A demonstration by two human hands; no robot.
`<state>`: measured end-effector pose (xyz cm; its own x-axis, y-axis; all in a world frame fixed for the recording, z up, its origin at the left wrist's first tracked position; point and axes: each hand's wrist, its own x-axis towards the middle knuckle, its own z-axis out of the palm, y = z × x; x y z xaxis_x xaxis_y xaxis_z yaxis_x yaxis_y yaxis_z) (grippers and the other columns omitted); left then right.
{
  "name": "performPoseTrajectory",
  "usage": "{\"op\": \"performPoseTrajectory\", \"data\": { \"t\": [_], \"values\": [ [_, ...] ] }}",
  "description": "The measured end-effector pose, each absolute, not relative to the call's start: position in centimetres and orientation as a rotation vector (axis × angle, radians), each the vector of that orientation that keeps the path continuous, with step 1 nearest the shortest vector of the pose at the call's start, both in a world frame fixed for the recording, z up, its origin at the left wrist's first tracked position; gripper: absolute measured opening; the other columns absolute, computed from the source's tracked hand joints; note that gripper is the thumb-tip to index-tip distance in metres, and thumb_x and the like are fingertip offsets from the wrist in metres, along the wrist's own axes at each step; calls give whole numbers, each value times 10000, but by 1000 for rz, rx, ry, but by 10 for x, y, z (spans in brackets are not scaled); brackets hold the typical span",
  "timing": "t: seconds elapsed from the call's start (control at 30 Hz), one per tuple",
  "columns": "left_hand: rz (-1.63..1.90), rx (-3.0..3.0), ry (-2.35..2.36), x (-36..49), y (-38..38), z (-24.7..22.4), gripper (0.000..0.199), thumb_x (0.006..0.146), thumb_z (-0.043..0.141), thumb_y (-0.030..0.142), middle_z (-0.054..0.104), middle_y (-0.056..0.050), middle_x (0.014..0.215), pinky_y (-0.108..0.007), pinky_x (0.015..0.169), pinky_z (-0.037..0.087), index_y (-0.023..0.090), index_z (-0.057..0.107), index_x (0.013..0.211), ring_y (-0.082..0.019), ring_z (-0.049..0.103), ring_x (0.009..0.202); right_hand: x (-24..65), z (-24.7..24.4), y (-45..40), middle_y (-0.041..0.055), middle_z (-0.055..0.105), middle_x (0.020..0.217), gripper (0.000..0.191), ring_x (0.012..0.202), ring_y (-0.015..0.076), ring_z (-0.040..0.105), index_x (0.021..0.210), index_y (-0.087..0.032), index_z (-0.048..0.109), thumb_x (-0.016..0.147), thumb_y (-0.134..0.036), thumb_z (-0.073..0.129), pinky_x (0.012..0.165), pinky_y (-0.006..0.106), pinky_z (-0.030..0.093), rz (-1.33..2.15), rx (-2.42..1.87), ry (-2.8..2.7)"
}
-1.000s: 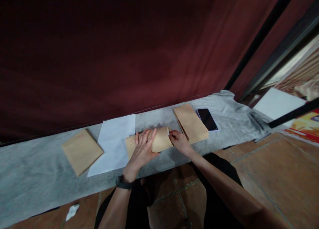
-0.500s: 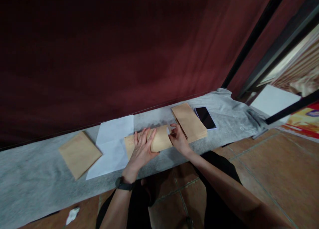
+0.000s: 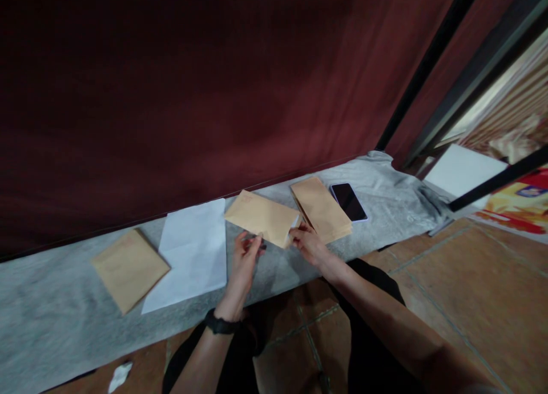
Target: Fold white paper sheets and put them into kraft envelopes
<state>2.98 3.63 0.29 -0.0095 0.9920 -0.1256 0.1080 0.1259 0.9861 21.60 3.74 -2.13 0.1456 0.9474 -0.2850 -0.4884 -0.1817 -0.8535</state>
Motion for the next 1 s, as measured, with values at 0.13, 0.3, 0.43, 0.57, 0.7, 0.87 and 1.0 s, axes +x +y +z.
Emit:
{"op": "performPoseTrajectory", "data": {
  "t": [0.13, 0.3, 0.43, 0.57, 0.7, 0.87, 1.0],
  "values": [
    [916, 717, 1066, 49, 29, 6, 471, 696, 863, 310, 731, -45, 951, -317, 751, 597, 197, 595, 1066, -176, 722, 785, 208, -21, 34, 14, 712, 860, 267, 835, 196, 681, 831, -226, 611, 604, -304, 726, 738, 306, 548, 1464, -1048, -533],
    [932, 688, 1105, 47, 37, 8, 434, 628, 817, 152, 729, -25, 891, -226, 626, 546, 175, 629, 1018, -132, 686, 701, 212, -14, 30, -5, 688, 863, 326, 785, 174, 662, 893, -214, 624, 615, -333, 748, 715, 300, 570, 1448, -1088, -573],
    [890, 819, 1188, 32, 47, 7, 428, 621, 748, 150, 694, 11, 779, -178, 511, 454, 168, 614, 1028, -92, 607, 577, 220, -12, 30, -34, 663, 799, 422, 689, 165, 655, 970, -222, 576, 611, -336, 766, 659, 315, 590, 1399, -1184, -637],
    [884, 1013, 1307, 22, 51, 5, 512, 671, 650, 144, 656, 42, 697, -175, 452, 388, 162, 575, 1177, -80, 526, 486, 220, -22, 29, -78, 611, 656, 417, 535, 137, 586, 1005, -232, 561, 638, -309, 745, 538, 284, 554, 1386, -1258, -768],
    [809, 1156, 1367, 15, 51, 0, 620, 742, 590, 155, 608, 60, 630, -186, 433, 359, 139, 494, 1354, -92, 504, 443, 220, -33, 24, -66, 608, 662, 348, 495, 132, 551, 1080, -241, 578, 750, -301, 672, 476, 266, 515, 1291, -1359, -1030],
    [704, 1267, 1412, 7, 54, -11, 589, 808, 542, 164, 588, 53, 611, -194, 437, 366, 126, 493, 1393, -103, 509, 453, 227, -30, 19, 56, 695, 996, 307, 769, 196, 674, 1195, -224, 606, 895, -244, 544, 722, 348, 579, 805, -1607, -1532],
    [675, 1412, 1499, 2, 57, -18, 563, 845, 508, 157, 624, 31, 690, -222, 481, 425, 142, 495, 1407, -115, 536, 490, 224, -26, 17, 102, 657, 1232, 326, 1135, 242, 620, 1224, -216, 627, 928, -164, 502, 1009, 405, 509, 467, -1500, -1875]
  ]
}}
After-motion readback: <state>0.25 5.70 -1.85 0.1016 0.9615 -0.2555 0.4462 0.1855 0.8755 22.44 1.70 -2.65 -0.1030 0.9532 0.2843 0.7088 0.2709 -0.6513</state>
